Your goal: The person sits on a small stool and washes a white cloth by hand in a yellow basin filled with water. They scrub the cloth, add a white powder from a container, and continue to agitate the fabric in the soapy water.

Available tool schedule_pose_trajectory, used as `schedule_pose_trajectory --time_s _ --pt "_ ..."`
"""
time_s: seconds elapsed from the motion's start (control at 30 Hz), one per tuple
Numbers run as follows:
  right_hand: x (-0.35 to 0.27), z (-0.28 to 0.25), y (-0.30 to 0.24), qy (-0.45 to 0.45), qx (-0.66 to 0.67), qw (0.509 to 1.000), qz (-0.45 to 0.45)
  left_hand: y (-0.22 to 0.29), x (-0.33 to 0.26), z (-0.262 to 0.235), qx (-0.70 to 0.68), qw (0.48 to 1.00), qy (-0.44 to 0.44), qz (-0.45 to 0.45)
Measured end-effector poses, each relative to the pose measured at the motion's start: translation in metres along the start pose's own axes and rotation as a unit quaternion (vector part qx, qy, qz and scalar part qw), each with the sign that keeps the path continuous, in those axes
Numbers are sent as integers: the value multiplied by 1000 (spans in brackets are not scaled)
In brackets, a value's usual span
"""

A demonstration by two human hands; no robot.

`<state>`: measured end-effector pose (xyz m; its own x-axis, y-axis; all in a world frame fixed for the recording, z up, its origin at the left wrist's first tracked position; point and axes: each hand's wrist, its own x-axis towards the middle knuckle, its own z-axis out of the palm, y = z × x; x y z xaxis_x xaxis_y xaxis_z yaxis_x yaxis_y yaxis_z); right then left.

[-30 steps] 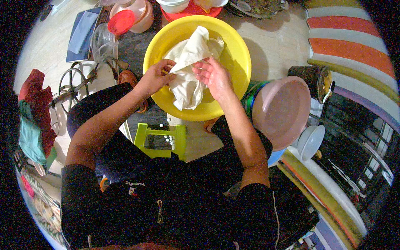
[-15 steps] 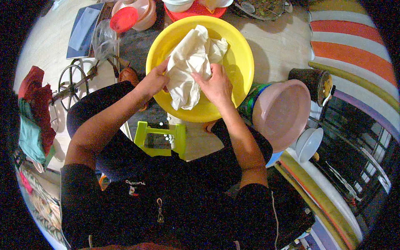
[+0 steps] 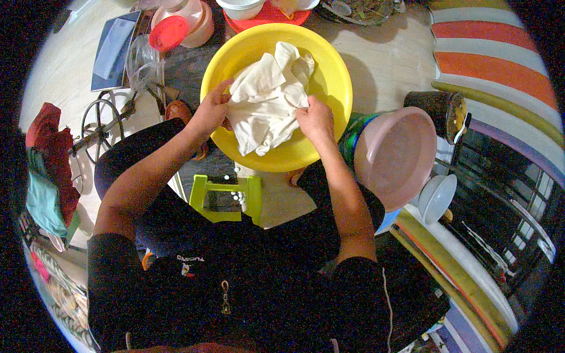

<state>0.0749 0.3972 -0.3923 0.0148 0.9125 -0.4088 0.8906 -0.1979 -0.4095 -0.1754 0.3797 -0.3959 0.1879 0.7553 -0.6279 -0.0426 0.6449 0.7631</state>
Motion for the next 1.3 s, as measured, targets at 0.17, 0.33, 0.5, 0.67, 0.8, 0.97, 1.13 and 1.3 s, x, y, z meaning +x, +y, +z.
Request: schedule_pose_trajectory --time_s 0.17,0.33,0.5,0.67,0.8,0.97,1.13,1.3 --pt "13 -4 48 -10 -26 999 46 12 -6 5 54 998 8 43" --pt "4 -28 36 20 -4 1000 23 -4 -7 9 225 967 25 118" --pt "14 -58 -2 85 272 958 -11 -1 2 21 207 971 80 87" --pt "75 -55 -102 7 391 907 -153 -5 5 24 141 987 69 31" --pt "161 -43 -165 42 249 927 -276 16 -3 37 111 992 61 1" --pt "246 -5 -212 7 -91 960 -263 8 -11 41 82 995 51 -41" --pt "300 26 -213 -51 -217 940 -257 3 -19 48 -6 998 34 -51" --pt "326 60 -200 -65 -356 912 -192 -5 -26 48 -49 997 12 -59"
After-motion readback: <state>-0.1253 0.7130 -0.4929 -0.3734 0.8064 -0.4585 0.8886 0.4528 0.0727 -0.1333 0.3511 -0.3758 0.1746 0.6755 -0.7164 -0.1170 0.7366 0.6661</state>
